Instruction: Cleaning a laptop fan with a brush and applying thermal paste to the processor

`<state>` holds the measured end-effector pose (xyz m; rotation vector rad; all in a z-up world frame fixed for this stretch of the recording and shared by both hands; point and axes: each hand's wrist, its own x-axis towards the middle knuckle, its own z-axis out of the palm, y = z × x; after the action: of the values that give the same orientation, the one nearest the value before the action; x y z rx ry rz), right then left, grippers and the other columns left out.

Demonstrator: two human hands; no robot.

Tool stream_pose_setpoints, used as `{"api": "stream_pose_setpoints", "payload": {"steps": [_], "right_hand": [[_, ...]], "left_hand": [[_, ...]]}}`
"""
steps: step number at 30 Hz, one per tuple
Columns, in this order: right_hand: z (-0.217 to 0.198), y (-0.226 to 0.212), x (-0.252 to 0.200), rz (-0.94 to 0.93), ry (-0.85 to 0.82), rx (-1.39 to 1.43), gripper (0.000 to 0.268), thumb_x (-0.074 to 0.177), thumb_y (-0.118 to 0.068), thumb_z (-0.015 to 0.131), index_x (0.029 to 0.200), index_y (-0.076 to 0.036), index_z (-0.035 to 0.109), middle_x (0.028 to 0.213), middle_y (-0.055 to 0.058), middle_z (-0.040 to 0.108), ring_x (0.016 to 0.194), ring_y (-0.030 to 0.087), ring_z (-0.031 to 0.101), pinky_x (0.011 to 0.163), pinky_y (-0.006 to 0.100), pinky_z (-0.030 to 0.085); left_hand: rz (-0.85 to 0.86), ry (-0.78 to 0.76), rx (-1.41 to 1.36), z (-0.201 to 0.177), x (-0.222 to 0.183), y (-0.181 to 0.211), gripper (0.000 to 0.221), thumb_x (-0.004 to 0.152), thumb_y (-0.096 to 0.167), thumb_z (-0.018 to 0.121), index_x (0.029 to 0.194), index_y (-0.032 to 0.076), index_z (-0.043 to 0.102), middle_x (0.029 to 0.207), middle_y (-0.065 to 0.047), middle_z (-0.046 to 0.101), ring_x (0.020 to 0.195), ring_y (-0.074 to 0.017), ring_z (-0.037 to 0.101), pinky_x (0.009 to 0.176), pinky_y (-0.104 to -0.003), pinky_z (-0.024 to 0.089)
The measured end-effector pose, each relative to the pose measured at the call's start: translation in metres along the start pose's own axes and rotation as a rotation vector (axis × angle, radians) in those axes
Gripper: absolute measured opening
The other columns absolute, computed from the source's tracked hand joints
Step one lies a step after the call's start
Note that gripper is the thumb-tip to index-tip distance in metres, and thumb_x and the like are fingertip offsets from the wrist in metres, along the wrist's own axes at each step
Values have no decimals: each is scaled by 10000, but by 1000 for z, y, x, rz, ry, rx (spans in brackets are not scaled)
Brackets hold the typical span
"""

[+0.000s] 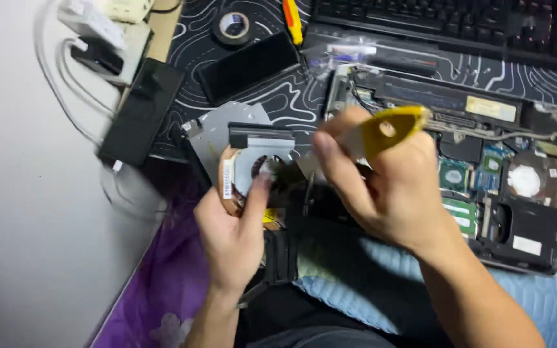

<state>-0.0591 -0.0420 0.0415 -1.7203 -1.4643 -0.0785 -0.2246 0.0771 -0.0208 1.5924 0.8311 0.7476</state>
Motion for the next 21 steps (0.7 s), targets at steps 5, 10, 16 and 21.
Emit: {"api": "stream_pose_setpoints", "payload": {"steps": [5, 10, 16, 21], "right_hand": [[-3, 0, -1, 98, 114, 94, 262, 1200, -53, 538, 1047, 72, 709, 877, 144, 737, 625, 189, 668, 577, 319, 482], [-4, 9, 5, 15, 117, 63, 286, 1202, -2, 536, 982, 85, 696, 881, 157, 735, 605, 205, 662, 560, 343, 469], [-1, 5, 14, -27, 126, 106, 292, 1183, -3, 527, 957, 134, 650, 879, 217, 702, 647, 265, 631, 612, 399, 486], [0, 4, 18, -59, 126, 89, 293, 1186, -5, 524, 943, 121, 626, 961, 231, 702, 735, 296, 634, 678, 417, 493]], "left_hand": [[45, 80, 55, 4, -3, 1, 211, 1028, 203, 817, 1109, 11, 846, 995, -34, 892, 887, -89, 778, 788, -302, 659], [85, 85, 134, 4, 4, -3, 259, 1022, 285, 852, 948, 40, 809, 772, 22, 790, 708, -62, 636, 640, -303, 572], [97, 45, 106, 2, 10, -11, 385, 1017, 266, 852, 1293, -2, 829, 908, 5, 840, 805, -42, 629, 694, -282, 603], [138, 79, 192, 1, 11, -14, 418, 989, 252, 890, 1322, 7, 827, 828, -10, 818, 752, -78, 618, 698, -325, 594]]}}
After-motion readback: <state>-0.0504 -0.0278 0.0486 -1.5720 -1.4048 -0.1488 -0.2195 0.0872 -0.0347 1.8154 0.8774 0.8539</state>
